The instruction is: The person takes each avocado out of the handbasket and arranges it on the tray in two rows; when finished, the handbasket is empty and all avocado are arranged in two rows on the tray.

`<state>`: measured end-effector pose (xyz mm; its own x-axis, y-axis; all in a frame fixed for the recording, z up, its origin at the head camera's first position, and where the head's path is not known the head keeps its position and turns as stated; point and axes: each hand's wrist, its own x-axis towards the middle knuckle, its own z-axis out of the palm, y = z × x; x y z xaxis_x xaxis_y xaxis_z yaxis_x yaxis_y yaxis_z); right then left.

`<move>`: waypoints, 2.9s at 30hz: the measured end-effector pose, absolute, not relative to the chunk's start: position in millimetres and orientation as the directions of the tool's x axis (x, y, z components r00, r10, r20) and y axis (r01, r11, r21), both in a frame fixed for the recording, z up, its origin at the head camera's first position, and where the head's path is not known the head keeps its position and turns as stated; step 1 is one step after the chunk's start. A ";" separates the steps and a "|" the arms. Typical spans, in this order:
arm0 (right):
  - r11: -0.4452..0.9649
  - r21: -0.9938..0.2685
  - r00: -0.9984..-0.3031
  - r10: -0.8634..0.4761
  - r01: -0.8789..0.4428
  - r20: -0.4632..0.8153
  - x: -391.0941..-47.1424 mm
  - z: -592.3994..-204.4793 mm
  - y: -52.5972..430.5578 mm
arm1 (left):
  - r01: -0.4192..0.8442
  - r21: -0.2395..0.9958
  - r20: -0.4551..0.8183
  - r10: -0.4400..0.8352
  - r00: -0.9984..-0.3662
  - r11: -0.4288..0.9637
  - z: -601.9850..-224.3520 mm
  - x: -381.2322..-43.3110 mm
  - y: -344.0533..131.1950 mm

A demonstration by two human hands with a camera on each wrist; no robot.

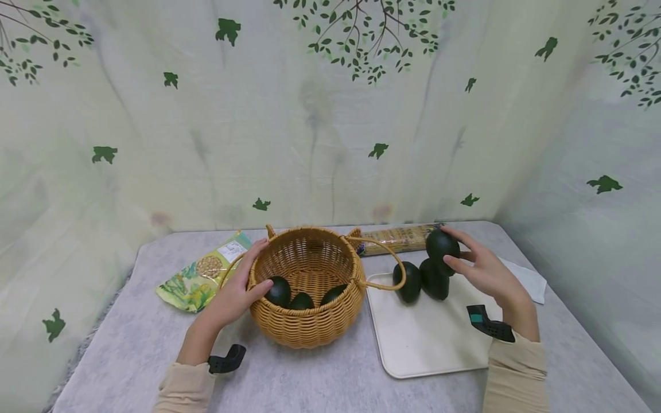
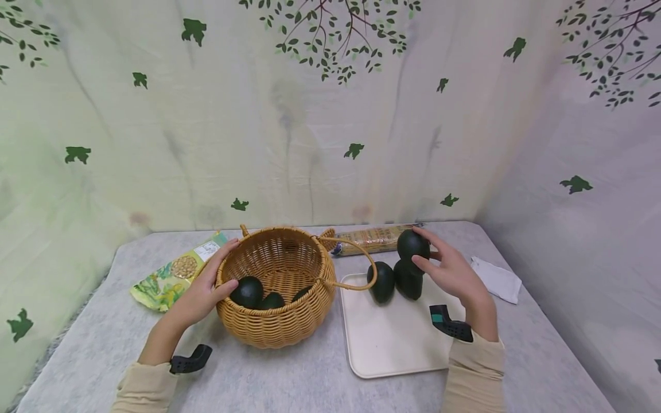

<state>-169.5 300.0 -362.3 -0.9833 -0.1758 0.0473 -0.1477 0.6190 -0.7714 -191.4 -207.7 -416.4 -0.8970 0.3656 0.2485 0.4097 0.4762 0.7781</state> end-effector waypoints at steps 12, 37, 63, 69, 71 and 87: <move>0.655 -0.748 -0.991 -0.130 -0.105 0.025 -175.7 -378.0 321.2 | 0.406 0.774 0.245 0.361 -0.900 0.486 -419.4 -192.4 -208.9; 0.751 -0.660 -0.990 -0.105 -0.021 -0.089 -181.3 -417.8 344.6 | 0.398 0.772 0.234 0.360 -0.903 0.496 -420.0 -192.4 -208.9; 0.770 -0.638 -0.990 -0.101 -0.014 -0.100 -180.1 -411.9 343.4 | 0.398 0.771 0.231 0.363 -0.902 0.497 -417.1 -193.2 -208.9; 0.785 -0.618 -0.992 -0.108 -0.047 -0.062 -181.3 -412.1 344.3 | 0.402 0.772 0.236 0.366 -0.900 0.493 -417.0 -194.2 -207.9; 0.788 -0.615 -0.992 -0.105 -0.042 -0.066 -181.3 -411.5 344.2 | 0.404 0.771 0.238 0.366 -0.900 0.492 -416.9 -194.4 -207.7; 0.795 -0.605 -0.998 -0.057 -0.041 -0.007 -180.2 -398.0 338.4 | 0.415 0.775 0.249 0.372 -0.894 0.477 -416.5 -193.7 -208.4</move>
